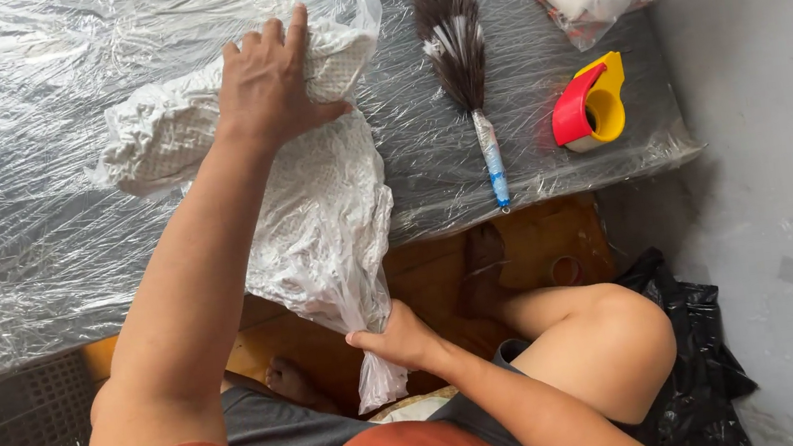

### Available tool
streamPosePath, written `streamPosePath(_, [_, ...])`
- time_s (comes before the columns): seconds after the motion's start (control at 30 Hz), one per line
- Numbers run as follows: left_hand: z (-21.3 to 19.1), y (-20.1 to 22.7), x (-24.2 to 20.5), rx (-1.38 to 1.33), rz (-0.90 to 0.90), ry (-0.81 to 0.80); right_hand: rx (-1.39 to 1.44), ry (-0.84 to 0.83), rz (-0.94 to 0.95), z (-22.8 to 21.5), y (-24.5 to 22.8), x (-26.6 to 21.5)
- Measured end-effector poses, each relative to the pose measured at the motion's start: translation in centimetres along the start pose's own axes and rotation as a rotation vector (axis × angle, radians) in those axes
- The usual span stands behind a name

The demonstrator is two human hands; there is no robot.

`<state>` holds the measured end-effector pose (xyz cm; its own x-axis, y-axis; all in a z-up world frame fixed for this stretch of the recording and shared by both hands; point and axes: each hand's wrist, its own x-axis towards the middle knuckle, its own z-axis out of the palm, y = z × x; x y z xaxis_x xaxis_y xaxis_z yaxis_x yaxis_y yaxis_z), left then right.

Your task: The person places a bubble-wrapped item into a clear plastic bag, uses a duster to wipe the exterior of the bag, then ties the bag closed by hand. The person then uses a vacuum cleaner hose to suck air out of the bag to compress the contents.

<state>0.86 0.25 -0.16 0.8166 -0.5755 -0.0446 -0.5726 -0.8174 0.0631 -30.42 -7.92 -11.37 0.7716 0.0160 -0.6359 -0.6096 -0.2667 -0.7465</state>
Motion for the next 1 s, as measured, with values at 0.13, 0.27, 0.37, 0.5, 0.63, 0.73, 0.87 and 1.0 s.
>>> streamPosePath(0.13, [2.5,-0.8,1.0,0.139,0.068,0.234,-0.006,-0.008,0.029,-0.3,-0.3,-0.2])
streamPosePath(0.27, [3.8,-1.6,1.5,0.214,0.110,0.336,-0.014,-0.036,0.089,-0.7,-1.4,-0.8])
streamPosePath(0.37, [4.9,-1.8,2.6,0.309,0.075,0.358,0.013,-0.021,0.050,-0.6,-0.2,-0.3])
streamPosePath(0.5, [6.1,-2.1,3.5,0.328,0.072,0.474,-0.009,-0.007,0.074,-0.7,-0.4,-0.1])
streamPosePath(0.63, [3.9,-1.6,2.9,0.163,0.025,0.318,-0.004,-0.014,0.067,-1.0,-1.9,-0.8])
streamPosePath(0.73, [-0.1,-1.0,1.1,0.020,0.004,0.083,-0.008,-0.022,0.064,-1.4,-2.8,-1.3])
streamPosePath(0.87, [-2.4,-4.1,-1.9,0.073,0.009,-0.048,-0.015,-0.011,0.025,-1.0,-1.4,-0.5])
streamPosePath(1.0, [-4.1,-5.7,-4.3,0.010,-0.155,-0.212,0.010,-0.009,0.015,-0.8,-1.6,-0.5])
